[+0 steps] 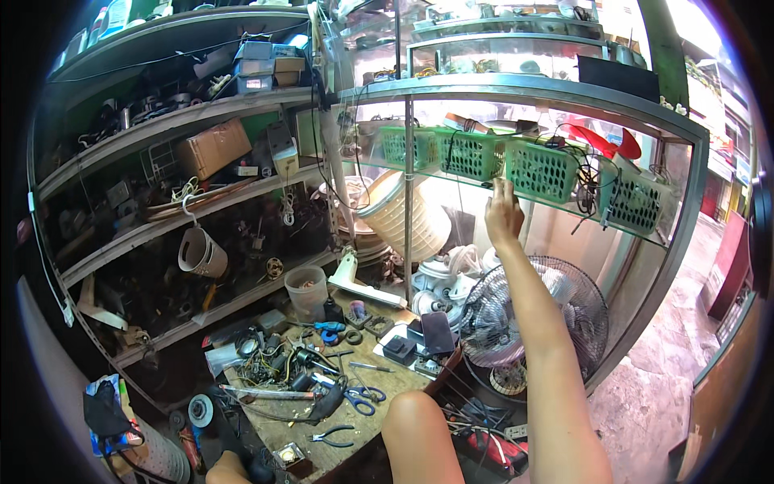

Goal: The person works on an electrical component by hand, using a small screwdriver and pliers to strip wires and secure them to a terminal block.

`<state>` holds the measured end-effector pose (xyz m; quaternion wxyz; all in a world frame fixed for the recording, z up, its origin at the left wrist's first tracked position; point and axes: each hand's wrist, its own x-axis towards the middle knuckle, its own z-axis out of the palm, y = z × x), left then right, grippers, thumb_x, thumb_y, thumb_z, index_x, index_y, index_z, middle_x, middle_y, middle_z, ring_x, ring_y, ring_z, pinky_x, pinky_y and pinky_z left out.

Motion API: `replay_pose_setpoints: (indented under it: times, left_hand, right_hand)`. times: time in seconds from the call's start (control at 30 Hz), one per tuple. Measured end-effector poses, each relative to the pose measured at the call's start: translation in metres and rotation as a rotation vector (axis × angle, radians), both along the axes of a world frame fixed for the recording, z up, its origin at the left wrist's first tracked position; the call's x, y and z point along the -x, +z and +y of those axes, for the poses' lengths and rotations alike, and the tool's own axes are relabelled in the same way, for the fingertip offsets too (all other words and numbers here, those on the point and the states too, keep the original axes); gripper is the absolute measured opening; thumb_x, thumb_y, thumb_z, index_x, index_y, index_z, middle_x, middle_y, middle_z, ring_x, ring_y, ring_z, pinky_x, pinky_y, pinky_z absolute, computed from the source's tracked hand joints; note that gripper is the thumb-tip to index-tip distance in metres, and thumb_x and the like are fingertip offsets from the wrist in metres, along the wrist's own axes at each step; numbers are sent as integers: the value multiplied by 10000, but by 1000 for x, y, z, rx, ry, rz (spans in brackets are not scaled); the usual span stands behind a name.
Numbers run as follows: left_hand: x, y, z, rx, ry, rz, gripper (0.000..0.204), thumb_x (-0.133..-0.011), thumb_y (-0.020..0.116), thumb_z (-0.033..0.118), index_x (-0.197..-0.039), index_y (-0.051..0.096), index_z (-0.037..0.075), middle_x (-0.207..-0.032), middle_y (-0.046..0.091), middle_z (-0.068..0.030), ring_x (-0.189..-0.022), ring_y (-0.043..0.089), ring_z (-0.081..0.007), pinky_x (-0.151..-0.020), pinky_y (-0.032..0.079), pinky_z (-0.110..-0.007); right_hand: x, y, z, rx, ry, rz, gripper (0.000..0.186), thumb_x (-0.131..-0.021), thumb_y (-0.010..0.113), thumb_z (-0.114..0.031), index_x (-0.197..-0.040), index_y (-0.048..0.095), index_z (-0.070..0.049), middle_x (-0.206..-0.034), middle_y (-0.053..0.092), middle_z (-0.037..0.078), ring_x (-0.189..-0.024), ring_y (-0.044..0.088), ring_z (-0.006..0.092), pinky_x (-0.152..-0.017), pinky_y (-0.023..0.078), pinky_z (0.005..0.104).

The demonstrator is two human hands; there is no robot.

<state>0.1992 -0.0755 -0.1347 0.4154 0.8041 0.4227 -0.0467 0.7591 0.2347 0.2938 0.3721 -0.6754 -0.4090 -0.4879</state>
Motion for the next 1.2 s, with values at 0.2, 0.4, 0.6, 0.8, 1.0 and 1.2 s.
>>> replay_pose_setpoints:
  times: [0.2, 0.4, 0.6, 0.8, 1.0, 1.2]
  left_hand:
    - [-4, -4, 15, 132, 42, 10, 227, -903, 670, 234, -1043, 741, 69, -1049, 723, -228, -1001, 680, -413, -849, 531, -480]
    - [-2, 24, 7, 180, 157, -122, 259, -900, 696, 276, -1052, 734, 70, -1052, 720, -233, -1004, 679, -416, -844, 533, -482]
    - [-10, 42, 19, 50, 58, -10, 288, -884, 729, 280, -1050, 693, 48, -1070, 707, -210, -1012, 667, -431, -855, 535, -507]
    - [1, 44, 23, 10, 144, -129, 388, -853, 750, 337, -1093, 671, 42, -1113, 680, -238, -1074, 658, -396, -901, 535, -488]
    - [-4, 121, 72, 104, 480, -843, 390, -917, 749, 101, -1284, 619, 81, -1037, 638, 5, -798, 566, -52, -683, 463, -210]
    - [21, 193, 127, -191, 893, -1324, 1008, -783, 864, 73, -1587, 256, 94, -1369, 426, -92, -1023, 576, -151, -752, 562, -233]
  right_hand:
    - [-32, 24, 35, 373, -223, 43, 559, -919, 556, -63, -1468, 470, -2, -1408, 583, 197, -922, 742, 325, -728, 622, 426]
    - [-57, 37, 46, 402, -262, -42, 175, -906, 583, -40, -929, 756, -27, -1111, 708, 180, -803, 767, 345, -683, 629, 440]
    - [-61, 43, 21, 257, -185, -77, 116, -928, 608, -125, -964, 705, -72, -1056, 709, 124, -845, 739, 370, -705, 609, 479]
    - [21, 45, -21, -237, 389, -132, 129, -897, 683, -74, -957, 574, -37, -880, 596, 103, -730, 633, 253, -670, 518, 380]
    - [230, -61, -23, 43, 1613, 957, 271, -935, 637, -13, -1189, 561, -67, -895, 634, 55, -724, 649, 156, -626, 564, 312]
    - [424, -238, -66, 645, 1995, 2561, 303, -964, 623, -77, -1254, 537, -89, -970, 680, 121, -793, 719, 227, -698, 633, 331]
